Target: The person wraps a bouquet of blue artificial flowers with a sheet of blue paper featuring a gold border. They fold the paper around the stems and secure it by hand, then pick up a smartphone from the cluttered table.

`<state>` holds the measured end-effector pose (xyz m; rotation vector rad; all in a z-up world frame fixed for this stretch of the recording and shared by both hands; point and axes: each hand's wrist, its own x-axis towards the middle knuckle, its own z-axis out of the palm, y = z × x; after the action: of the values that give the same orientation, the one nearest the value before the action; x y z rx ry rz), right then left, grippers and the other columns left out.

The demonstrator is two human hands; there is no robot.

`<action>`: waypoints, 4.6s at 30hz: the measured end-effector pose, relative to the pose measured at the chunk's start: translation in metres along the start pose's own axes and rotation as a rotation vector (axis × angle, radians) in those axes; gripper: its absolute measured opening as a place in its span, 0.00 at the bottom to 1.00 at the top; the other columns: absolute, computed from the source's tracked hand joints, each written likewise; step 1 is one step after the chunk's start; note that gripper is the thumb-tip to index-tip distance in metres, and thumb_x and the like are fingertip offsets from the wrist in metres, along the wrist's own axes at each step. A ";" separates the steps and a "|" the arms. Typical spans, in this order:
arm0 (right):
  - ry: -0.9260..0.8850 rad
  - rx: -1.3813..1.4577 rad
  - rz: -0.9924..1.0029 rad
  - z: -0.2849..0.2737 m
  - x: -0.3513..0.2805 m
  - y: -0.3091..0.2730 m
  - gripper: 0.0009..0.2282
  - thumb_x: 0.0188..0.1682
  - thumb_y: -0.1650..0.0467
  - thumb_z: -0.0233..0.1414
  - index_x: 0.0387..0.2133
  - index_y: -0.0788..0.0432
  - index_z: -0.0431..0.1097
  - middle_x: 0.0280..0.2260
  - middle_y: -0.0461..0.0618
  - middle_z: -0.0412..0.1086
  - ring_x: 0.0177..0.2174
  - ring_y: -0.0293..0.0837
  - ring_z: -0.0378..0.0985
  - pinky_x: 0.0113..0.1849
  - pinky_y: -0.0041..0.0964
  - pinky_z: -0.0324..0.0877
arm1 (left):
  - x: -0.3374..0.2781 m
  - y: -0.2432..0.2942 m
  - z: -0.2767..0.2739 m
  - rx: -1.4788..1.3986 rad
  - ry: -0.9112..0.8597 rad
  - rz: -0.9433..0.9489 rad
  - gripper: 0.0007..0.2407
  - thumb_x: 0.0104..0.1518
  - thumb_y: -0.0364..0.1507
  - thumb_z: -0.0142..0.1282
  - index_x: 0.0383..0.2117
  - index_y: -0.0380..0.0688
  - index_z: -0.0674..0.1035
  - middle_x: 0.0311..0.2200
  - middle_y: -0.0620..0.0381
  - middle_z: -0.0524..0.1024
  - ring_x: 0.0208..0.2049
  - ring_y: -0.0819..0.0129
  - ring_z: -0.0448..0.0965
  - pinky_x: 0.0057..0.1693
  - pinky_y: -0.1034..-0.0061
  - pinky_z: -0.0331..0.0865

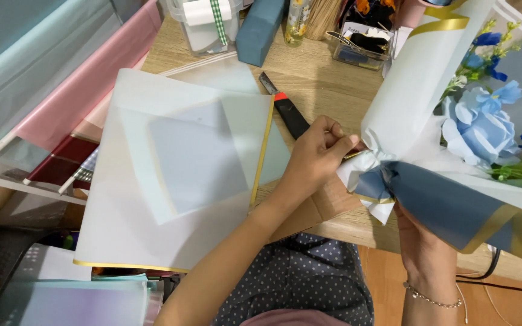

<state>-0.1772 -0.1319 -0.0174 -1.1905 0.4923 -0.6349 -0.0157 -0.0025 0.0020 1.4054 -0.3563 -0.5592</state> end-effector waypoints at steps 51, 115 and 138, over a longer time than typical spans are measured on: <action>0.089 0.317 0.178 -0.115 0.006 0.076 0.23 0.43 0.69 0.56 0.56 0.55 0.70 0.51 0.44 0.74 0.50 0.42 0.76 0.57 0.39 0.69 | -0.042 -0.029 0.014 -0.230 -0.249 -0.358 0.10 0.59 0.38 0.58 0.38 0.48 0.80 0.31 0.65 0.75 0.34 0.77 0.72 0.46 0.81 0.67; -0.075 -0.397 -0.038 -0.033 0.038 0.038 0.09 0.51 0.75 0.54 0.44 0.57 0.69 0.20 0.45 0.63 0.23 0.37 0.67 0.34 0.32 0.66 | -0.030 0.026 -0.080 0.138 0.021 0.256 0.31 0.43 0.41 0.70 0.54 0.42 0.73 0.51 0.51 0.79 0.52 0.63 0.79 0.58 0.71 0.71; -0.033 -0.697 -0.661 0.075 0.001 -0.006 0.03 0.53 0.72 0.59 0.36 0.60 0.76 0.44 0.52 0.60 0.51 0.47 0.66 0.57 0.43 0.64 | -0.036 0.117 -0.134 0.639 0.064 -0.160 0.28 0.44 0.44 0.65 0.51 0.47 0.75 0.43 0.62 0.78 0.44 0.72 0.76 0.48 0.80 0.65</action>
<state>-0.1279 -0.0818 0.0109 -2.0590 0.2845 -1.0465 0.0460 0.1360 0.1011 2.0765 -0.3914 -0.5524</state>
